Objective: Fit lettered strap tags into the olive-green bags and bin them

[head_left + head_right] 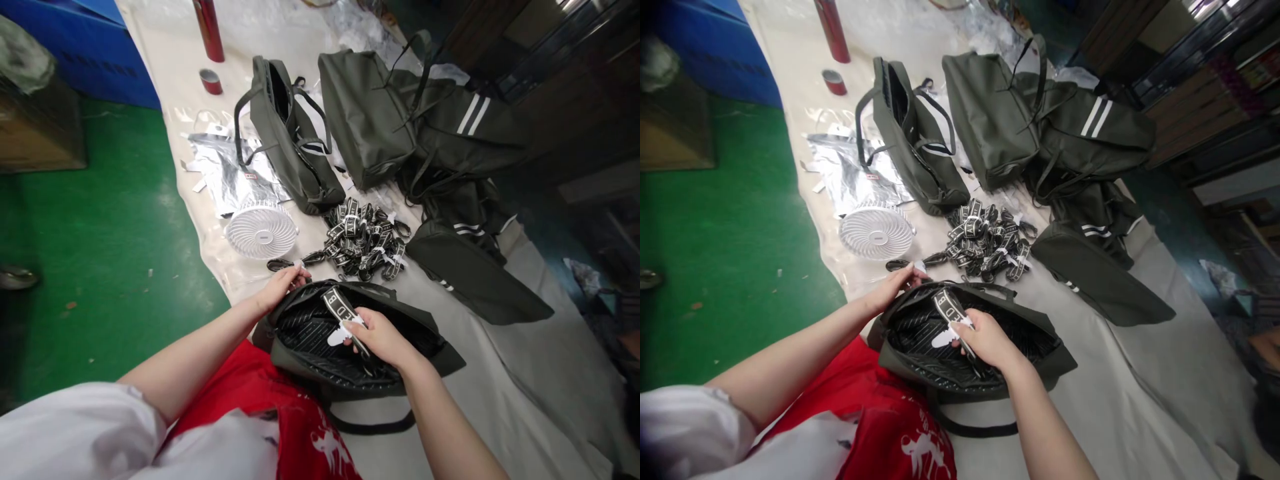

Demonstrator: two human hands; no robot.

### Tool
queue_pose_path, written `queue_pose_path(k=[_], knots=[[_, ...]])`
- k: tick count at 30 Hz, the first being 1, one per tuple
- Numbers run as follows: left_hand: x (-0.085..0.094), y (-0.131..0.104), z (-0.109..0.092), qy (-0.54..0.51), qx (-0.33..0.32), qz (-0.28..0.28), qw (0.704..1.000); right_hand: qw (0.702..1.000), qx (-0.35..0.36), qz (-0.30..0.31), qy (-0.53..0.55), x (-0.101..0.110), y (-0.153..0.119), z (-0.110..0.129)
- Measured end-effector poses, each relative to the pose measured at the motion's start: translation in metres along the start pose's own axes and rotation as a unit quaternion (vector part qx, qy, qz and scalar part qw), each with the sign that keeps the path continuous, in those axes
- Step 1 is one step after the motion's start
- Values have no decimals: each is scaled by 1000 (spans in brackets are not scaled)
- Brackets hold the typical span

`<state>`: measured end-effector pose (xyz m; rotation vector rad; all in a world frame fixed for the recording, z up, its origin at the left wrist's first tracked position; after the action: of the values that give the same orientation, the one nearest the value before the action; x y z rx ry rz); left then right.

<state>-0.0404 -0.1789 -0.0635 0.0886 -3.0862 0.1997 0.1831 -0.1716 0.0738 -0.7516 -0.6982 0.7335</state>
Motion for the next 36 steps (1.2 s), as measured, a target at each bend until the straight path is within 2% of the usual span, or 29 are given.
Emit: queue_pose_path(k=[2, 3, 5, 8, 12, 14, 17, 19, 23, 25, 27, 29, 31, 33, 36], knots=[[14, 2, 10, 107, -35, -72, 991, 1000, 2, -8, -1, -1, 0, -2], [18, 3, 14, 183, -63, -92, 977, 1000, 6, -8, 1, -2, -1, -3], [16, 9, 19, 315, -108, -65, 941, 1000, 15, -6, 5, -4, -2, -5], [3, 24, 25, 413, -93, 24, 906, 1000, 18, -15, 3, -5, -3, -8], [-9, 48, 17, 437, -20, 27, 899, 999, 29, -30, 3, -1, -7, -11], [-12, 55, 7, 437, -5, 35, 899, 998, 43, -38, 15, 2, -10, -11], [-12, 54, -17, 432, -19, 43, 901, 996, 49, -42, 58, 6, -16, -13], [-9, 44, -41, 418, -49, 32, 907, 994, 53, -34, 90, 8, -20, -15], [0, 6, -104, 313, -165, -34, 935, 989, 62, -36, 132, 11, -27, -16], [5, -15, -132, 231, -192, -64, 952, 987, 63, -42, 140, 12, -30, -17], [7, -33, -153, 110, -172, -68, 977, 987, 65, -46, 142, 13, -32, -18], [4, -44, -163, -68, -105, -45, 991, 986, 69, -52, 144, 14, -35, -19], [-7, -49, -163, -266, -19, -2, 964, 983, 79, -63, 154, 15, -37, -20], [-24, -52, -155, -415, 65, 63, 905, 978, 95, -80, 169, 17, -40, -21], [-50, -57, -132, -521, 155, 168, 822, 968, 112, -109, 196, 20, -43, -23]])
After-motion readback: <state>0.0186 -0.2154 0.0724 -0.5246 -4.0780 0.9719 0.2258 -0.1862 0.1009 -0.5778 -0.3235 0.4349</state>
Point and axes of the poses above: each hand's wrist, its own y-axis towards the middle knuckle, its own x-axis out of the back of the hand, z = x × y, the point moved 4 cm from there along y, towards the middle knuckle, and after that the axes turned 6 degrees about -x, right-handed, at the moved point
